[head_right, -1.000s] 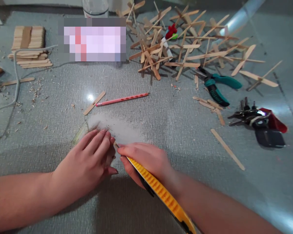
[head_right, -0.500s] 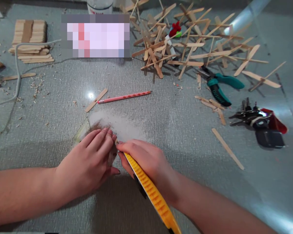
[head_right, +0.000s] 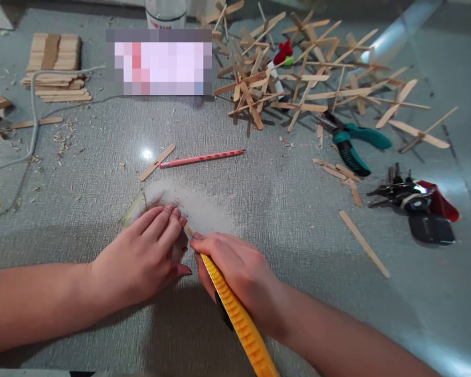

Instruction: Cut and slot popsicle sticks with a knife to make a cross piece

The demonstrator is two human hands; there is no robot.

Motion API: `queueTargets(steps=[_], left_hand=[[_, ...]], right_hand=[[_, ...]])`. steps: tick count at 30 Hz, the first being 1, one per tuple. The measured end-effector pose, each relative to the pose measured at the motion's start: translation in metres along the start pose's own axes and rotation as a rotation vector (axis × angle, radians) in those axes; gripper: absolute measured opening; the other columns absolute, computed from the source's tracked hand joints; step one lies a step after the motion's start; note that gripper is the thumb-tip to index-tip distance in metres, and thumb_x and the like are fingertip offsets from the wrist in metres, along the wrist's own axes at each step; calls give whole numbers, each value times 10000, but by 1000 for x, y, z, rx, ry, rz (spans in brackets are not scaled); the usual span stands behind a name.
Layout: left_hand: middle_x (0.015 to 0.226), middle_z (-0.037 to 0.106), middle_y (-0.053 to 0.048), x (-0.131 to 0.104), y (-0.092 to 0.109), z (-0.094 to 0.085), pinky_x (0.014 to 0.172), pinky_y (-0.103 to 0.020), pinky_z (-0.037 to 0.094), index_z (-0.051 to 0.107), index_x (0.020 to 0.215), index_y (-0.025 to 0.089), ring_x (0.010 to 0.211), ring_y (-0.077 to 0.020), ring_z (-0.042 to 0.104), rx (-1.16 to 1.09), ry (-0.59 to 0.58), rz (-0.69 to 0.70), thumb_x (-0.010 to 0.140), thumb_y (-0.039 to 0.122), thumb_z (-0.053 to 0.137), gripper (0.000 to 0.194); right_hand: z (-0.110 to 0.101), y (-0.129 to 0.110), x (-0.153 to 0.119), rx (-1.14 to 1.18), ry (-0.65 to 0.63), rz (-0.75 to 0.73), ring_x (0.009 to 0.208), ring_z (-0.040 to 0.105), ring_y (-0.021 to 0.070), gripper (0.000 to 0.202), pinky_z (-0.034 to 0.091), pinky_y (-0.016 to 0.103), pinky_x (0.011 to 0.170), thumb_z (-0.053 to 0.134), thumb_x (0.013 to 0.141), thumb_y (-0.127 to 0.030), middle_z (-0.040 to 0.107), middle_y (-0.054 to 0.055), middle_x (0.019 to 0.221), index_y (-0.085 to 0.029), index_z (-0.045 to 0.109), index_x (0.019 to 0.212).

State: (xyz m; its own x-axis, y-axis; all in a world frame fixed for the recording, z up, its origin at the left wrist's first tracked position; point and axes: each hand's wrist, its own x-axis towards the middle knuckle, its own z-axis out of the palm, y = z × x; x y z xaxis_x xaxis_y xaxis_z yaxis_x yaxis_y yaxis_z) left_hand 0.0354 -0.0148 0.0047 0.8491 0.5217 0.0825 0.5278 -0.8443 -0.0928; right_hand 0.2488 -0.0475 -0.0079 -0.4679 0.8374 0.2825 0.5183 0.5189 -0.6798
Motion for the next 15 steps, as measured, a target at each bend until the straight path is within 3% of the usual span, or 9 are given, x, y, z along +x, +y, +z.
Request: queueTargets(steps=[5, 11, 15], left_hand=[[1179, 741, -185, 1, -2, 0, 1020, -460, 497, 777, 1073, 71, 1133, -363, 699, -39, -10, -3, 906, 615, 686, 576], [1192, 732, -208, 2, -2, -1, 1007, -480, 489, 778, 1098, 60, 1118, -368, 691, -6, -41, 31, 909, 646, 663, 626], [1200, 731, -197, 4, -3, -3, 1001, -475, 491, 787, 1094, 84, 1128, -359, 683, -7, -77, 48, 938, 655, 612, 617]], right_hand=[[1, 1, -1, -22, 0, 7, 783, 775, 190, 188, 626, 294, 695, 551, 990, -134, 784, 1, 839, -265, 606, 1113], [-2, 4, -1, -62, 132, -29, 828, 796, 192, 327, 660, 282, 777, 587, 917, -86, 807, 11, 963, -283, 639, 1173], [-2, 6, 5, -45, 105, -40, 813, 798, 190, 301, 664, 274, 773, 617, 912, -79, 808, 15, 956, -271, 640, 1143]])
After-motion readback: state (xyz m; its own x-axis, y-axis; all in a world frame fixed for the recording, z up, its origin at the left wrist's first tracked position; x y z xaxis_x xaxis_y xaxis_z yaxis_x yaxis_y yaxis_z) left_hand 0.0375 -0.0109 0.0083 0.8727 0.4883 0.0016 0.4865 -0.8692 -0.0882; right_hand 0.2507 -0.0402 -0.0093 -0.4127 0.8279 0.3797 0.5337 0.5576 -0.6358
